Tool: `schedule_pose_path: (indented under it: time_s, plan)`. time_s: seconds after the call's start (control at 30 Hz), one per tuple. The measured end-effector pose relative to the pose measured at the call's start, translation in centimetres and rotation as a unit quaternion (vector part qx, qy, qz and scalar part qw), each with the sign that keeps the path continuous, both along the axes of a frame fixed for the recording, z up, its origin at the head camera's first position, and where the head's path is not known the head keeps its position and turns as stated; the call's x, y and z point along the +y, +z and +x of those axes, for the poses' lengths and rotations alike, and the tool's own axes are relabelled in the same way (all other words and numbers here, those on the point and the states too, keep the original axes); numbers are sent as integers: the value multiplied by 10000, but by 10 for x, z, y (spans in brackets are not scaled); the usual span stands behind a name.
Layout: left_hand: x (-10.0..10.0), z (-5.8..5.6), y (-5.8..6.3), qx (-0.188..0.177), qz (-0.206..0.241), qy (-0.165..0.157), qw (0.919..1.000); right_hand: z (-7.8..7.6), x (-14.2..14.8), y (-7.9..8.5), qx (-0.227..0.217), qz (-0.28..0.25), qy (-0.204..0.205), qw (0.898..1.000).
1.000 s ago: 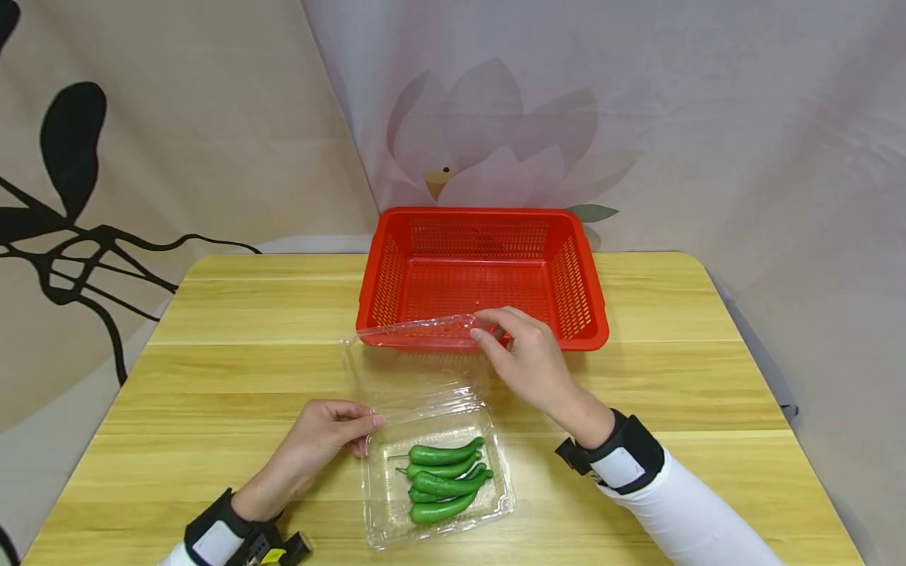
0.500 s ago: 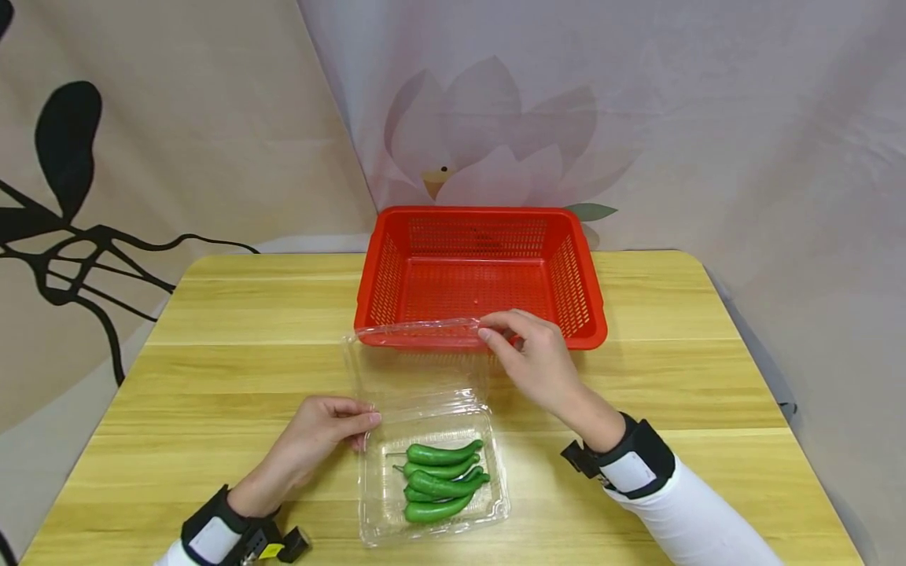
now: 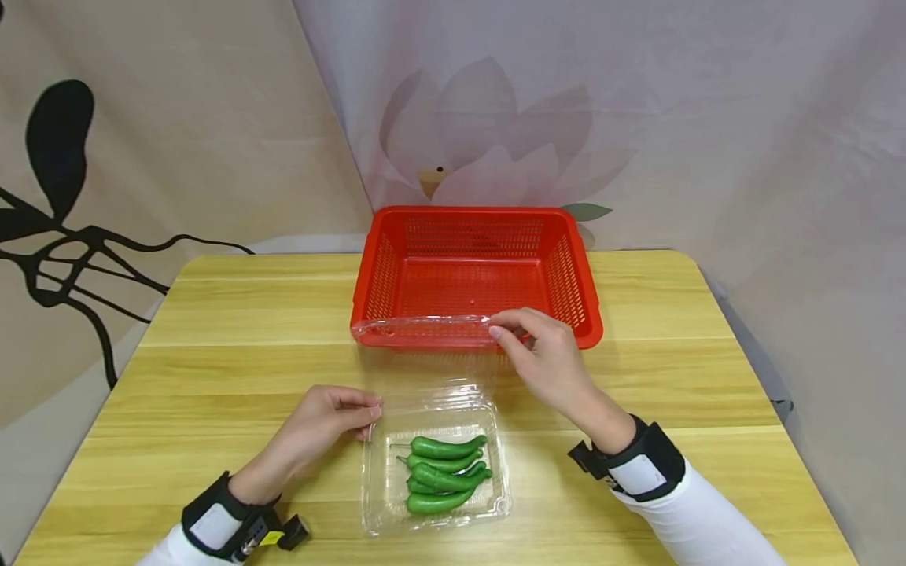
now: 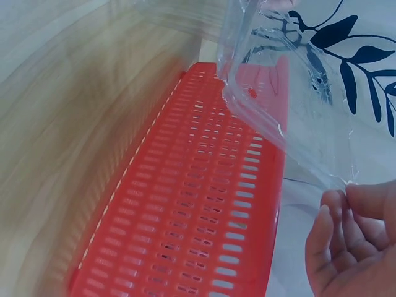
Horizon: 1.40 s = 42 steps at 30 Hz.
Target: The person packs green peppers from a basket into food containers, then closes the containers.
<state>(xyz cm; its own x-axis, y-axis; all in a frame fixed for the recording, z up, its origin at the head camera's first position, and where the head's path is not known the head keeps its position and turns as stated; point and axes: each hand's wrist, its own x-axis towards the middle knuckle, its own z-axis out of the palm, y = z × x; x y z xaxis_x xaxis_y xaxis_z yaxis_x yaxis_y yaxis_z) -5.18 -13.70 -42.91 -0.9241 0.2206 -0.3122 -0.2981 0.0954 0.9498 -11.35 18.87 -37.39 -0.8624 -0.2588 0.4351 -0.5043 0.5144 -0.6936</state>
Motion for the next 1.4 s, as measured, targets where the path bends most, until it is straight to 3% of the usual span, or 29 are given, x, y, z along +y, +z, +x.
schedule_pose_path:
  time_s: [0.33, 0.53, 0.8, 1.03, 1.4]
  plan:
    - [2, -10, 0, 62, -20, -70, 10000, 9, 10, 1, 112, -177, 85, 9997]
    - [5, -14, -2, 13, 5, 1, 10000, 17, 17, 0, 660, -102, 388, 9970]
    - [10, -19, -1, -52, 1, 69, 10000, 26, 28, -5, 1426, 15, 870, 9859]
    - [13, -22, 1, 3, -32, 135, 9999, 42, 35, -5, 1775, 451, 931, 9787]
    - [16, -23, 0, -116, -95, 385, 9991, 61, 40, -6, 2494, 846, 1178, 9575]
